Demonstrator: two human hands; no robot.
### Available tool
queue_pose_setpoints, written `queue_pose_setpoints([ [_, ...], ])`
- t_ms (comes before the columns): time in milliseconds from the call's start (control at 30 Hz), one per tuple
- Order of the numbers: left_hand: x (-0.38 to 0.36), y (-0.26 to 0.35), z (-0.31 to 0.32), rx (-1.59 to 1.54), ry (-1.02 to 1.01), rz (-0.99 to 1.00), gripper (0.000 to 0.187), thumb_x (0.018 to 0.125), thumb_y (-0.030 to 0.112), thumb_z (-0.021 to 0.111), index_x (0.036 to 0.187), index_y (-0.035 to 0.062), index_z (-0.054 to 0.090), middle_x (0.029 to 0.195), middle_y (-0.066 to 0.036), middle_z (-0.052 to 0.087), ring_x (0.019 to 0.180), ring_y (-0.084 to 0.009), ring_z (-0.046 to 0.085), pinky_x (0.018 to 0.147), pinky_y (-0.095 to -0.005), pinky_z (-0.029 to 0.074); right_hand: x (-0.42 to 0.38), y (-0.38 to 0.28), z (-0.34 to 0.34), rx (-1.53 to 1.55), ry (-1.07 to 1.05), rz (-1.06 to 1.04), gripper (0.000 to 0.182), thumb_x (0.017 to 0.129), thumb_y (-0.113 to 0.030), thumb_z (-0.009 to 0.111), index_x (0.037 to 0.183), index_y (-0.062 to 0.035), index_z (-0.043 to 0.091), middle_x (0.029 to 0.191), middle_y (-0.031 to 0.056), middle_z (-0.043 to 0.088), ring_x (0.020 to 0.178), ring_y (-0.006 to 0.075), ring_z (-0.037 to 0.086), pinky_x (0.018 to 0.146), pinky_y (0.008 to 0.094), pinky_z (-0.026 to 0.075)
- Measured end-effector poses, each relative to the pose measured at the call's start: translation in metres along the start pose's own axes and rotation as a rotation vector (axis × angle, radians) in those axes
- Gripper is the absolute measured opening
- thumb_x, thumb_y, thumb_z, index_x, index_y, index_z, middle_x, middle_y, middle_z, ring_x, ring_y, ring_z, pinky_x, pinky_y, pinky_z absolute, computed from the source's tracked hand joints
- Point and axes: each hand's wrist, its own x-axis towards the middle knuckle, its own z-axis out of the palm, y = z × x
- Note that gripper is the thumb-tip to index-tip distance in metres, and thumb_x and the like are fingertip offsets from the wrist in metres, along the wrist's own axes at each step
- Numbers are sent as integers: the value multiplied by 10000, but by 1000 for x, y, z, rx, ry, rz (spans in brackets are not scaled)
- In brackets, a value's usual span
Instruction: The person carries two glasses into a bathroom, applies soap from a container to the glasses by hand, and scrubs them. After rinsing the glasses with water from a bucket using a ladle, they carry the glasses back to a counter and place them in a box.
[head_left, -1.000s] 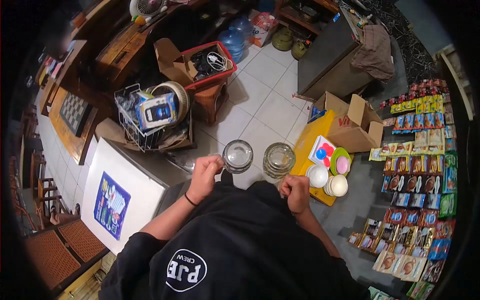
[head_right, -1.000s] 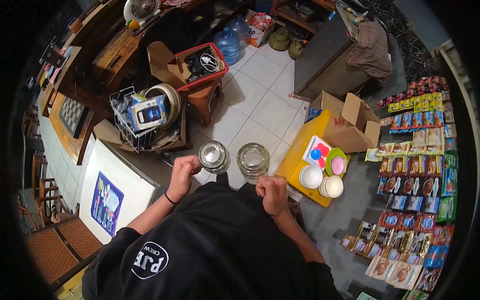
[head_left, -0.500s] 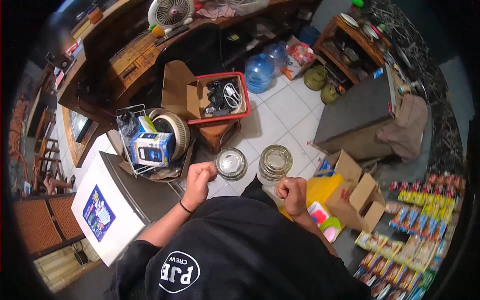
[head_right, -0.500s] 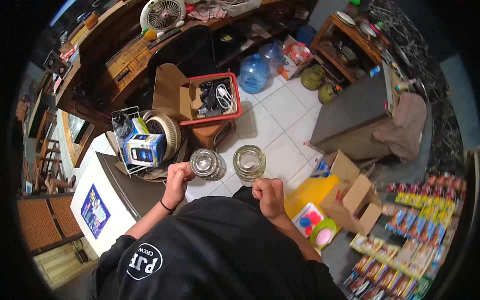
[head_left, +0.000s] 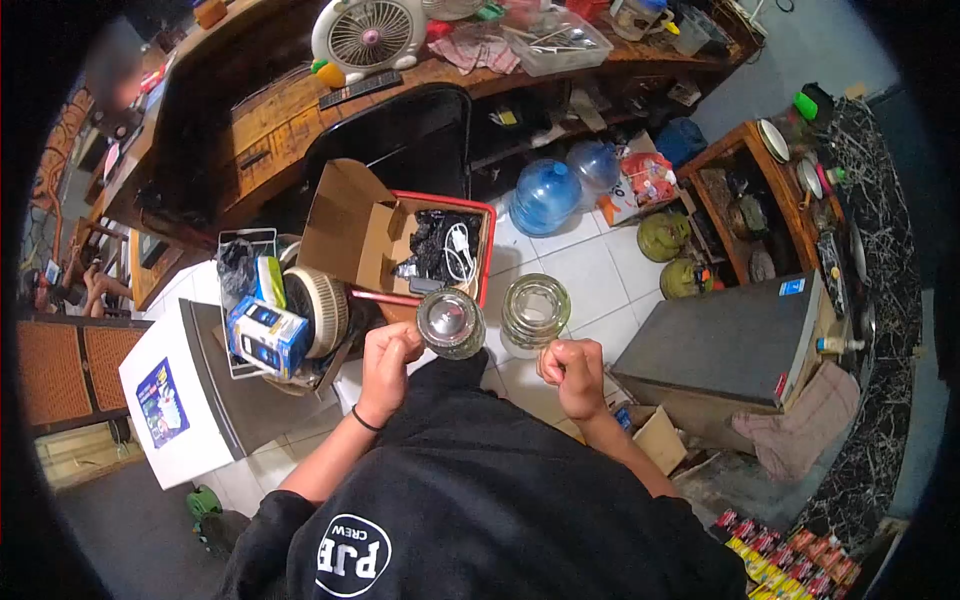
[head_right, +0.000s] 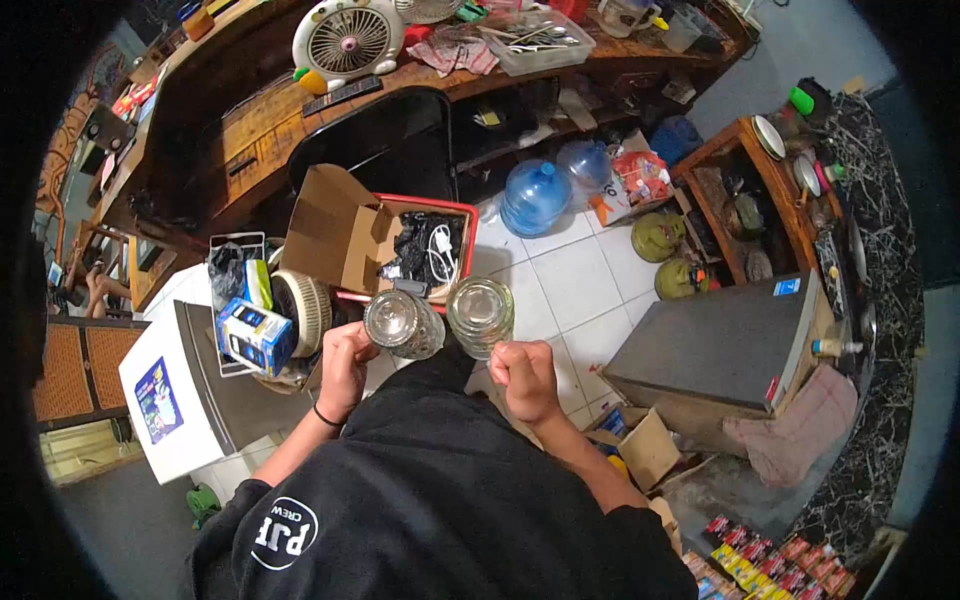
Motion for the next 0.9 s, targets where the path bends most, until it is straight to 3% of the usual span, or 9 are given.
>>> queue_pose_setpoints([
  [333,135,-5,2,-59,69,-20,296,882,159,448,621,39,377,608,45,341,574,-59,302,517,-254,238,133,-33,-25,-226,4,3,431,893,-242,436,531,-8,445,511,30,452,504,111,416,503,273,334],
  [433,154,6,-1,-72,152,7,293,887,148,449,623,45,377,616,38,336,581,-62,300,524,-255,245,172,-38,-23,-167,-28,15,442,894,-262,439,532,-9,451,509,30,456,498,109,414,496,276,335],
  [633,207,25,-27,1,361,121,271,883,172,417,643,49,384,616,29,347,587,-69,301,522,-258,252,292,-64,0,-291,-364,-41,409,870,-208,436,508,-19,410,484,40,440,449,129,401,462,290,323],
  [700,234,15,-42,102,480,206,278,886,189,424,651,46,379,614,24,353,590,-65,308,515,-258,252,341,-63,13,-330,-498,-295,387,859,-172,442,505,-33,371,473,53,417,425,167,390,451,305,322],
  [767,258,16,-55,67,561,266,289,895,203,424,661,44,369,616,24,343,591,-64,303,513,-259,253,387,-53,26,-429,-531,-397,372,849,-153,437,509,-37,339,469,69,394,413,199,382,450,321,325],
  [800,273,15,-59,59,608,348,299,905,209,419,664,44,355,620,28,328,588,-62,287,512,-259,242,411,-62,37,-342,-652,-383,380,852,-176,432,510,-29,357,472,69,401,421,186,384,465,321,330],
  [833,283,28,-62,88,637,261,306,904,201,426,655,45,339,619,30,314,584,-59,275,511,-257,230,435,-60,43,-246,-676,-227,398,859,-199,434,507,-19,388,470,58,412,430,160,386,467,308,328],
  [900,309,26,-76,94,690,299,315,898,192,435,641,42,333,614,34,303,581,-57,264,510,-254,221,474,-56,60,-177,-711,-197,423,868,-215,436,499,-12,411,465,50,418,443,136,388,467,295,323],
])
